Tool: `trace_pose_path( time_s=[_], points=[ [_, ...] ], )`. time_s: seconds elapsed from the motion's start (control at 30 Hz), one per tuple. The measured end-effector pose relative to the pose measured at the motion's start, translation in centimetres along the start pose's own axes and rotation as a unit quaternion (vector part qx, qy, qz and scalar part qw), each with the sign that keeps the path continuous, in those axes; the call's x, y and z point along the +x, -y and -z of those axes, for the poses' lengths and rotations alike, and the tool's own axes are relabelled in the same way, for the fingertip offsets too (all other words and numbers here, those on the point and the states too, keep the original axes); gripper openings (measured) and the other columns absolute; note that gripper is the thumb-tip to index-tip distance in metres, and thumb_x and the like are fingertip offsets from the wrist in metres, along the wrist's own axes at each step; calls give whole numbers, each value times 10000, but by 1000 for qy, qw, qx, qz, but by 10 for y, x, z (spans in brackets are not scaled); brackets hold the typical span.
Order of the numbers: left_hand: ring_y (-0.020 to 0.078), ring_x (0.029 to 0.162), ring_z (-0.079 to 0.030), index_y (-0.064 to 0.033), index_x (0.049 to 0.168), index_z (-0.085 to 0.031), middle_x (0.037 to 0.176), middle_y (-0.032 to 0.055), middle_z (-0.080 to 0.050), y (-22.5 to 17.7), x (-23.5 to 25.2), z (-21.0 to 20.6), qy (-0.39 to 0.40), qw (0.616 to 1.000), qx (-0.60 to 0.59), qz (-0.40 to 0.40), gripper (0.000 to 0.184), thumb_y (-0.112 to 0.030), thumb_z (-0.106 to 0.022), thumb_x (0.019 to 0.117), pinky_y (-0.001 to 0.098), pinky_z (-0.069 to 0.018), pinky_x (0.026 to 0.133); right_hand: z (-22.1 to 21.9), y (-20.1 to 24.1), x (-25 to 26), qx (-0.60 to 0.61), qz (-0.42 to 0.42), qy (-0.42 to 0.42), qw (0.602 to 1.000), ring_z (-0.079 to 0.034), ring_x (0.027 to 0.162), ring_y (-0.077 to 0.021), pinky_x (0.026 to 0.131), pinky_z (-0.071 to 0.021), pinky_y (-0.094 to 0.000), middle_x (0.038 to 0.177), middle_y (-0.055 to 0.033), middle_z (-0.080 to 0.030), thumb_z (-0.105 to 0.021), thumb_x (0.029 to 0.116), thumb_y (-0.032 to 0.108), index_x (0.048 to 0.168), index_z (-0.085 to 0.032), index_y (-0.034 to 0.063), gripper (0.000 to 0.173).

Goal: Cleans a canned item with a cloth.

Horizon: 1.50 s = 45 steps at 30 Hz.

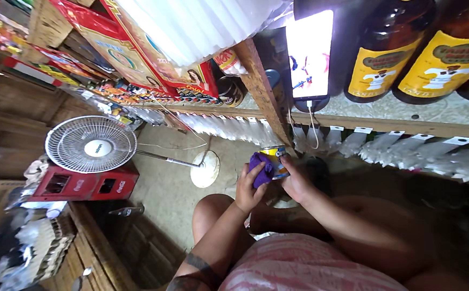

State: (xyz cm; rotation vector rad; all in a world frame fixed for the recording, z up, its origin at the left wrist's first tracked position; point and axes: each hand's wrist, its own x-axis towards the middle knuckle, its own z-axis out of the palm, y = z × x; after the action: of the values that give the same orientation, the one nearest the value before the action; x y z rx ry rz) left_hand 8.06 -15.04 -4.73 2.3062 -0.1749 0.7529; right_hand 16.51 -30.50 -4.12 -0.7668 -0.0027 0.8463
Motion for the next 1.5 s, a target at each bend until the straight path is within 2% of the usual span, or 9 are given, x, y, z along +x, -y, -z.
trace_pose_path(
  time_s=[0.13,0.27,0.43,0.53,0.67,0.77,1.07,1.33,1.5],
  points=[
    [95,1197,-597,79,1438,-433,1337,194,-581,-7,0,-4,-21,983,-141,112,568,-293,-566,1030,302,-491,1051,-2,0,-3,-19,38,17,999,-631,1130,-149,951,-561,-334,1287,-95,-574,-606,938,385,1517,-214,59,772],
    [121,1177,-596,-134,1470,-468,1303,143,-590,-14,-3,-1,-30,996,-61,51,510,-368,-570,1028,330,-493,1031,-4,1,-7,-36,57,15,998,-606,1157,-102,972,-541,-296,1302,-56,-564,-701,840,503,1523,-216,52,951],
    [215,1022,-655,-232,1377,-575,1189,220,-589,-25,6,8,7,992,111,-64,478,-527,-501,1008,323,-559,869,-3,4,-8,-36,54,-5,998,-620,1109,-85,910,-558,-277,1266,-53,-580,-553,954,415,1527,-213,47,761],
    [188,1087,-636,-167,1421,-537,1234,209,-594,-17,5,4,0,999,45,-6,520,-488,-527,1012,337,-537,946,-2,2,-6,-43,64,-1,997,-593,1172,-102,961,-539,-301,1327,-62,-551,-705,844,529,1546,-180,59,994],
    [82,1204,-593,141,1456,-318,1346,203,-561,-20,6,-2,-45,974,-158,158,603,-265,-511,1054,290,-490,1059,-5,1,-8,-48,85,40,994,-623,1146,-108,982,-549,-313,1286,-56,-582,-797,758,561,1503,-206,17,1096],
    [56,1222,-569,148,1500,-163,1385,192,-512,-26,4,-3,-80,932,-222,274,661,-294,-409,1074,266,-479,1066,-8,-3,-12,-88,109,85,987,-609,1155,-83,996,-531,-291,1281,-40,-583,-805,745,577,1474,-238,-12,1096],
    [42,1243,-549,173,1472,-161,1373,171,-512,-31,-3,-8,-104,943,-231,216,724,-371,-428,1075,263,-462,1086,-6,-5,-14,-118,157,68,978,-603,1165,-75,1005,-525,-275,1293,-56,-589,-721,764,717,1460,-304,-61,1125],
    [59,1308,-517,13,1513,-295,1456,121,-506,-18,-3,-4,-75,987,-118,78,615,-416,-411,1087,305,-431,1126,-5,-5,-9,-124,164,27,978,-572,1227,-99,1035,-501,-295,1355,-95,-557,-440,1039,515,1521,-282,-26,741],
    [128,1221,-551,-276,1465,-476,1320,135,-519,-16,-3,-1,-41,998,36,-16,520,-571,-418,1041,312,-459,1050,-1,-8,-7,-72,149,21,986,-586,1204,-96,1010,-521,-299,1350,-56,-563,-654,814,735,1518,-235,-1,1101]
  ],
)
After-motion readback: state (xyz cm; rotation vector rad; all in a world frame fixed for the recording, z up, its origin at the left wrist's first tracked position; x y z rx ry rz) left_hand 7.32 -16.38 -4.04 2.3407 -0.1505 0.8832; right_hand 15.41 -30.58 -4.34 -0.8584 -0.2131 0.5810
